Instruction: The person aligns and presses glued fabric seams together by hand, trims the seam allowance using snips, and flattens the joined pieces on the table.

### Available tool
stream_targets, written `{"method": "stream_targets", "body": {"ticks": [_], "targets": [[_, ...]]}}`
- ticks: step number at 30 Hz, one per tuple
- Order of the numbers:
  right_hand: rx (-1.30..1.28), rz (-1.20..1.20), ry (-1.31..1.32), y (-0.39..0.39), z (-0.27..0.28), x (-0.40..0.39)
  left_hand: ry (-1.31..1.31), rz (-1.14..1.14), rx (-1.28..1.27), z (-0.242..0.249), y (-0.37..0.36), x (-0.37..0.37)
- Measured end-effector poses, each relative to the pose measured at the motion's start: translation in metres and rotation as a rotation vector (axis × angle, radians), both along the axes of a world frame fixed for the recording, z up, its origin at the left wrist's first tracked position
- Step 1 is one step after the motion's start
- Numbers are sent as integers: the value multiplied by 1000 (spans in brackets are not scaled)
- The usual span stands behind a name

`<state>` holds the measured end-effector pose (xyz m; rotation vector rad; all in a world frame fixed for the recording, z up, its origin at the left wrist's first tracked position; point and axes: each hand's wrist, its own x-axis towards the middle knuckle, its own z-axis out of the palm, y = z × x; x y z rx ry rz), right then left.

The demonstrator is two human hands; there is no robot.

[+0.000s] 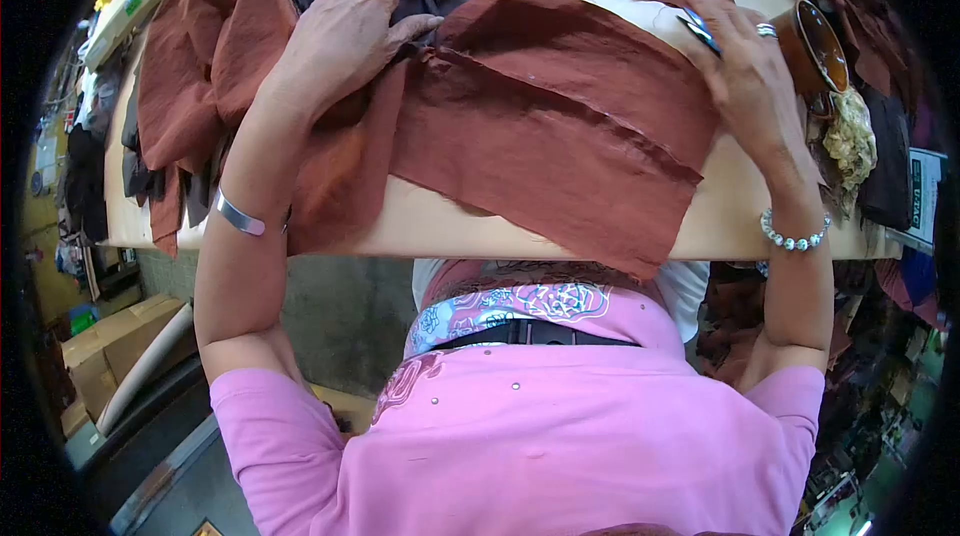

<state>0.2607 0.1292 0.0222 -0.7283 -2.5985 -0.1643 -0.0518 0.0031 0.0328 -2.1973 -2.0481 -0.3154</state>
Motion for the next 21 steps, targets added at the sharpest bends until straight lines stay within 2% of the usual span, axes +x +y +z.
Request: {"method": "stream_targets", "body": {"ticks": [3,4,6,7,8,11,15,17,21], "targets": [[-276,37,4,-23,-9,-16,-101,29,-259,6,9,-5],[-222,77,21,-24,-11,-19,-104,-8,-194,3,9,-7],[-291,107,84,-28,-12,-19,-109,-81,-62,-9,6,-9],[-325,121,114,-29,-12,-19,-104,-52,-33,-11,3,-10],[-215,170,152,-29,-12,-19,-100,-25,-4,-12,-1,-8],[-311,250,299,-27,-27,-21,-69,30,156,-17,-8,-14],[-501,243,307,-40,-17,-32,51,205,303,-8,-14,-36],[-527,246,273,-44,-12,-37,67,143,462,-4,-13,-44],[-560,315,309,-35,-18,-30,19,105,538,13,-36,-31]]}}
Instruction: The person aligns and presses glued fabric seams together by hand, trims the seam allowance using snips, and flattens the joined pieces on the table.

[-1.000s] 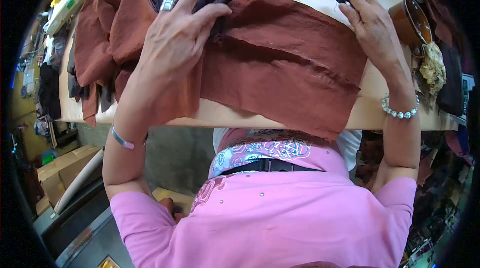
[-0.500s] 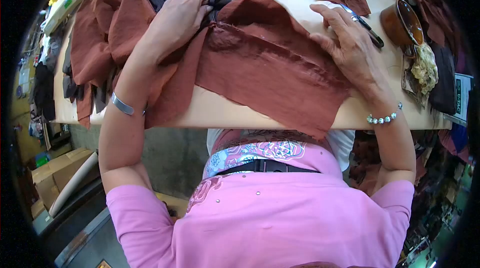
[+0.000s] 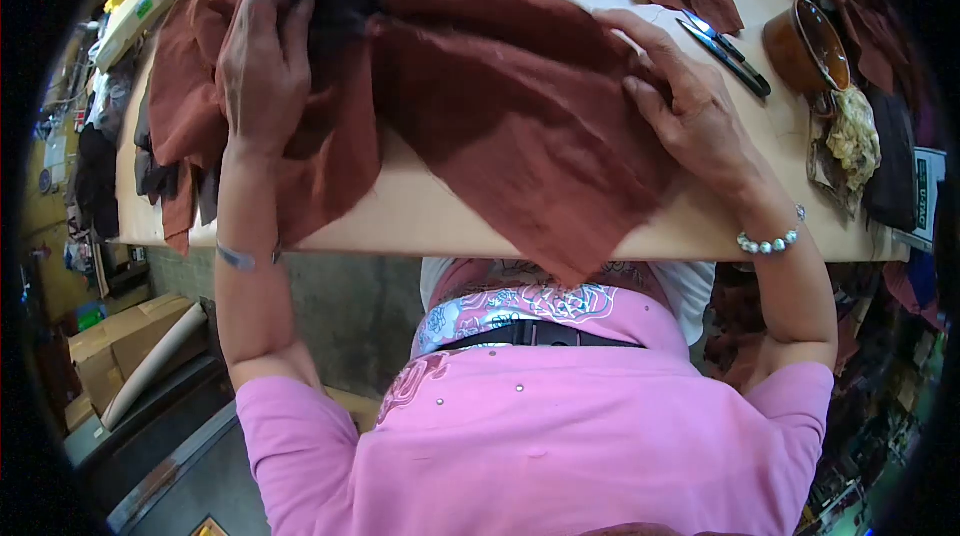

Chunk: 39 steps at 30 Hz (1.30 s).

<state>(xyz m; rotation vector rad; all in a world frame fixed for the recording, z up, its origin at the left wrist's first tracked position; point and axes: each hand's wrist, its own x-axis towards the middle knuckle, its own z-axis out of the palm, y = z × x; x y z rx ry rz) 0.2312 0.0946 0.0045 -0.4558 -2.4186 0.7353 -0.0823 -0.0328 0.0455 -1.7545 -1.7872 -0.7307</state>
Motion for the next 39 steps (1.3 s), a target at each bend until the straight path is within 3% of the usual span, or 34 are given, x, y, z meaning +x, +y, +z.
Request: {"method": "stream_targets", "body": {"ticks": [5,8,12,15,19,22,24,26,28,31,33,35,36,38,39], "targets": [[-245,22,-344,2,45,-18,-87,-52,-26,-26,-38,16],[397,14,110,16,28,-62,-101,-81,20,-29,-41,27],[111,-74,125,-15,57,-99,-187,-88,96,-42,-43,29],[172,54,65,12,35,-110,-245,-85,133,-50,-45,29],[-234,110,-468,-1,55,-70,-365,-29,74,-61,-58,24],[-458,70,-450,6,58,-59,-240,-186,208,-54,-47,27],[-172,-50,-20,18,51,-64,-254,-164,203,-56,-49,30],[-415,77,174,16,64,-66,-247,-136,215,-54,-51,30],[-442,80,-184,3,73,-76,-219,-121,230,-48,-50,33],[-198,207,-311,16,33,-106,-330,-154,270,-53,-48,35],[-1150,733,-383,54,59,-110,-336,-164,236,-57,-51,34],[-1471,791,-357,51,66,-119,-346,-179,200,-60,-53,32],[-1310,594,-317,27,55,-135,-355,-191,177,-61,-54,30],[-1022,438,-153,3,24,-162,-337,-226,140,-56,-53,31],[-895,472,-34,3,6,-174,-310,-249,127,-48,-51,37]]}}
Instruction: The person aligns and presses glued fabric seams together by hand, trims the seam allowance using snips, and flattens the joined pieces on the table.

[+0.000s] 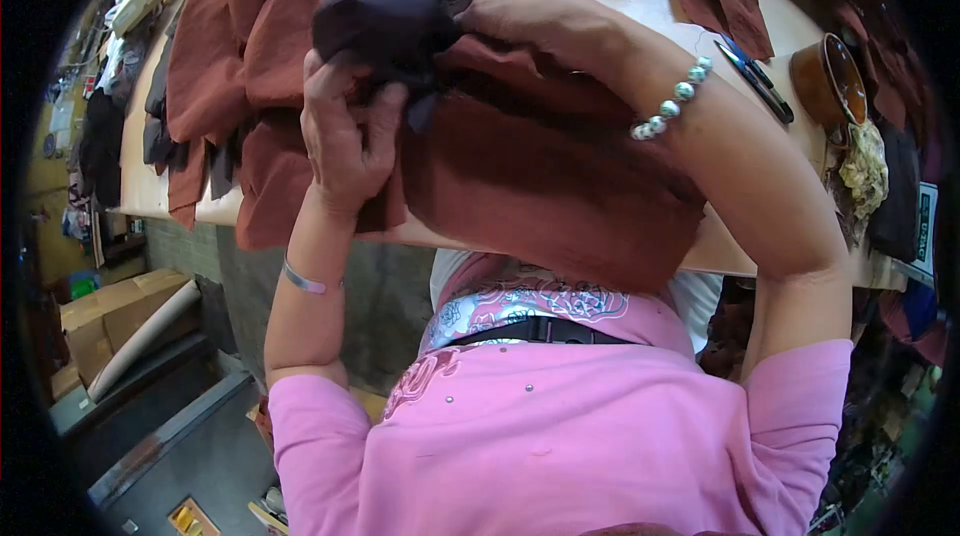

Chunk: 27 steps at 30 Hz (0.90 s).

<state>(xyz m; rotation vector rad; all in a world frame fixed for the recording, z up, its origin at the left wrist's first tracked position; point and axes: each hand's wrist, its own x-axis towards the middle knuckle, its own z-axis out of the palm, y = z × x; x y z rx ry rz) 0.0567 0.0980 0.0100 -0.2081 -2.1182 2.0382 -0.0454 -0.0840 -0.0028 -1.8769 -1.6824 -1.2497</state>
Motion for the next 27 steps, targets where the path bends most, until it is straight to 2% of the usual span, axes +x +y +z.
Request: {"method": "stream_targets", "body": {"ticks": [2,4,5,6,9,11,14,16,19,20,22,25,27], "targets": [[74,-20,90,2,-1,1,87,36,-29,11,-2,14],[104,-54,-81,7,25,10,-41,64,-99,-5,-14,14],[145,-97,-13,11,29,12,-105,80,-135,-10,-20,15],[181,-175,75,15,34,11,-153,190,-340,-3,-26,24],[223,-483,246,26,46,2,-316,178,-400,-7,-28,20],[228,-503,132,31,55,14,-187,113,-430,4,-22,20],[529,-623,254,49,32,2,-79,51,-398,7,-12,19],[346,-496,-5,51,42,26,-20,95,-424,14,-7,26],[487,-381,-71,35,55,93,17,107,-437,14,-2,25],[659,-441,-130,34,33,109,21,110,-452,14,-1,23],[920,-506,-235,13,26,135,-48,140,-453,12,2,20],[929,-527,-234,-10,11,162,-172,213,-524,15,5,8],[959,-523,-247,-15,-1,169,-251,185,-589,21,6,-1]]}}
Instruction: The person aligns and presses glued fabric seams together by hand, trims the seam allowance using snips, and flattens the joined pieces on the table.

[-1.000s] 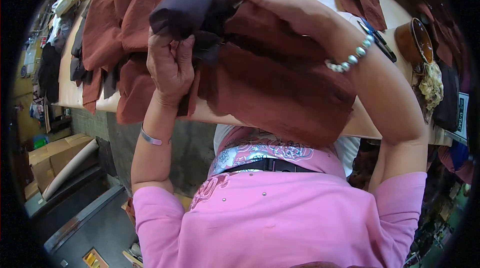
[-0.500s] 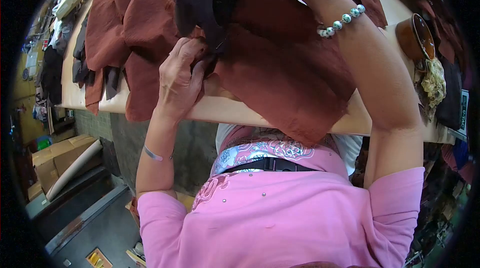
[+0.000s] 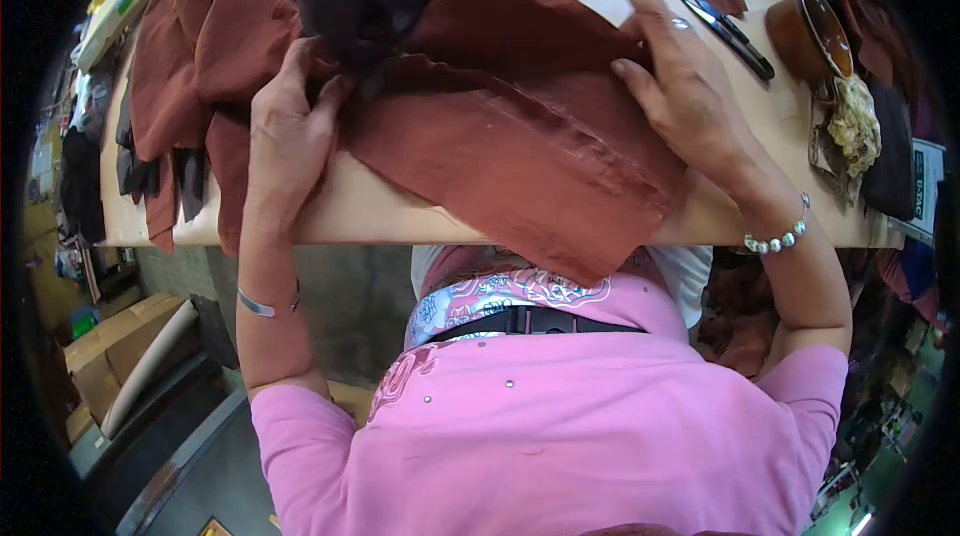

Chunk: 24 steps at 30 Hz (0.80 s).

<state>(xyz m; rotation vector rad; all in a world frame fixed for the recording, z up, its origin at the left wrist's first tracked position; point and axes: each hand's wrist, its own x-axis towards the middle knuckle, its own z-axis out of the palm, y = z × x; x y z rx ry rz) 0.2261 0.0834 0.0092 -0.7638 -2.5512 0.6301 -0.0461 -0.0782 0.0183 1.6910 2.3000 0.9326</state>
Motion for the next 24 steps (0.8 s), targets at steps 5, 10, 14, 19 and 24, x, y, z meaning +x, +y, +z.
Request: {"method": "stream_targets", "body": {"ticks": [5,10,14,19,24], "targets": [[21,143,-13,28,11,-32,289,206,-96,19,-2,-22],[-112,95,61,37,6,-39,-83,221,348,64,-23,-41],[-87,160,192,40,-5,-34,-675,-222,840,88,-40,-65],[-225,121,124,37,6,-33,73,-329,153,52,16,68],[-114,105,23,39,13,-7,498,-445,6,3,38,59]]}}
